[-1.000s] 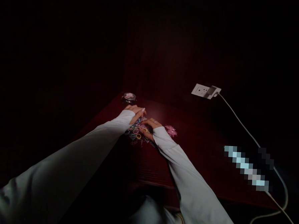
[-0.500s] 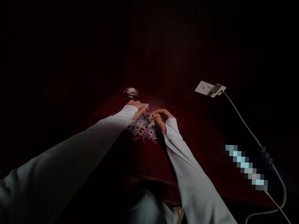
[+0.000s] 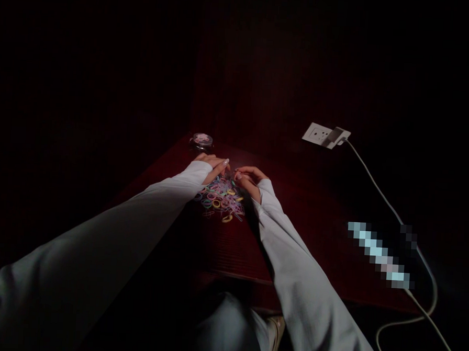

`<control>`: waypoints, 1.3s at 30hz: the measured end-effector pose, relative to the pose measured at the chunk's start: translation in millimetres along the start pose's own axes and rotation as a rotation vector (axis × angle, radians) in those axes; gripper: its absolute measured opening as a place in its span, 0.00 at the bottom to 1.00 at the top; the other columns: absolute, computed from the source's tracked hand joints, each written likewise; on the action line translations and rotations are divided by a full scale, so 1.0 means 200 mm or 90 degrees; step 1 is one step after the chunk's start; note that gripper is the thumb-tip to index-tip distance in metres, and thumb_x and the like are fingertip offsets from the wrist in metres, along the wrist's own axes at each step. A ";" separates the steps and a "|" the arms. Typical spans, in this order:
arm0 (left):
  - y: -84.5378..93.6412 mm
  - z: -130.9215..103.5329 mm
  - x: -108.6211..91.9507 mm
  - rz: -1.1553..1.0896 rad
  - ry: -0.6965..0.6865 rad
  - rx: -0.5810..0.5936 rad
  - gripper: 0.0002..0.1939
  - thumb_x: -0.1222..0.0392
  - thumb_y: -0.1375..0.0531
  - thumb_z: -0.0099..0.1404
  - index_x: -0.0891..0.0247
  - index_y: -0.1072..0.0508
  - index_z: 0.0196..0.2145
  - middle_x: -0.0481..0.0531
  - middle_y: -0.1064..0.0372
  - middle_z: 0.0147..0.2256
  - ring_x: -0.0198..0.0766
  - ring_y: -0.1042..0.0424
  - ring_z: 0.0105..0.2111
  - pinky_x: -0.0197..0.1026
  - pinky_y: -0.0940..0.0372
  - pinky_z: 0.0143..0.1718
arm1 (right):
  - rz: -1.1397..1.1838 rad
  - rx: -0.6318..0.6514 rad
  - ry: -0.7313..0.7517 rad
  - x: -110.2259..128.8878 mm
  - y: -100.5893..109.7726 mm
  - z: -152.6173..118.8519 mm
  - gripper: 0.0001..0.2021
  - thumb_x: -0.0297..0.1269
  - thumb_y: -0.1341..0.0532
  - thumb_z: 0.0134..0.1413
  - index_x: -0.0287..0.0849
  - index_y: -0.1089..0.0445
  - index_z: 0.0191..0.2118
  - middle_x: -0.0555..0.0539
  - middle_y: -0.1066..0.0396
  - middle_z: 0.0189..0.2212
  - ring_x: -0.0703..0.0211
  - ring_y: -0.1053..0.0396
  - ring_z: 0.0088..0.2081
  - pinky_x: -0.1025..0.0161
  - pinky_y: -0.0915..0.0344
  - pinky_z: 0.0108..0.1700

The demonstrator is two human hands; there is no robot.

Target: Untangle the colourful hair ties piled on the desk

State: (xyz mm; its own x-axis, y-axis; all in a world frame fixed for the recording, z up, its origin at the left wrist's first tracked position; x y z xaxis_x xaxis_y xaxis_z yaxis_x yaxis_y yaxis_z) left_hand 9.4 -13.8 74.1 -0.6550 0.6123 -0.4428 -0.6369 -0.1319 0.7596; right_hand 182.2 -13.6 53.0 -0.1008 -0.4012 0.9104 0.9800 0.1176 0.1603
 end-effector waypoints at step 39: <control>-0.09 0.07 0.10 0.036 0.043 -0.048 0.30 0.53 0.59 0.83 0.58 0.17 0.44 0.51 0.19 0.38 0.44 0.26 0.47 0.48 0.42 0.59 | -0.422 0.079 0.154 0.22 0.16 -0.11 0.15 0.55 0.31 0.59 0.49 0.20 0.38 0.48 0.22 0.32 0.52 0.31 0.37 0.53 0.33 0.47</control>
State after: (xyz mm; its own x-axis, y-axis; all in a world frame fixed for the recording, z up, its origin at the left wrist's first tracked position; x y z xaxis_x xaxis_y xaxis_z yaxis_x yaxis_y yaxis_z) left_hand 13.4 12.5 57.9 -0.7146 0.5489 -0.4336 -0.6256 -0.2241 0.7473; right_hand 212.3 -47.3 89.5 -0.6142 -0.6117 0.4986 0.6973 -0.1247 0.7059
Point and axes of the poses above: each hand's wrist, its own z-axis towards the middle knuckle, its own y-axis out of the back of the hand, x = y × z, the point moved 6 cm from there along z, towards the middle knuckle
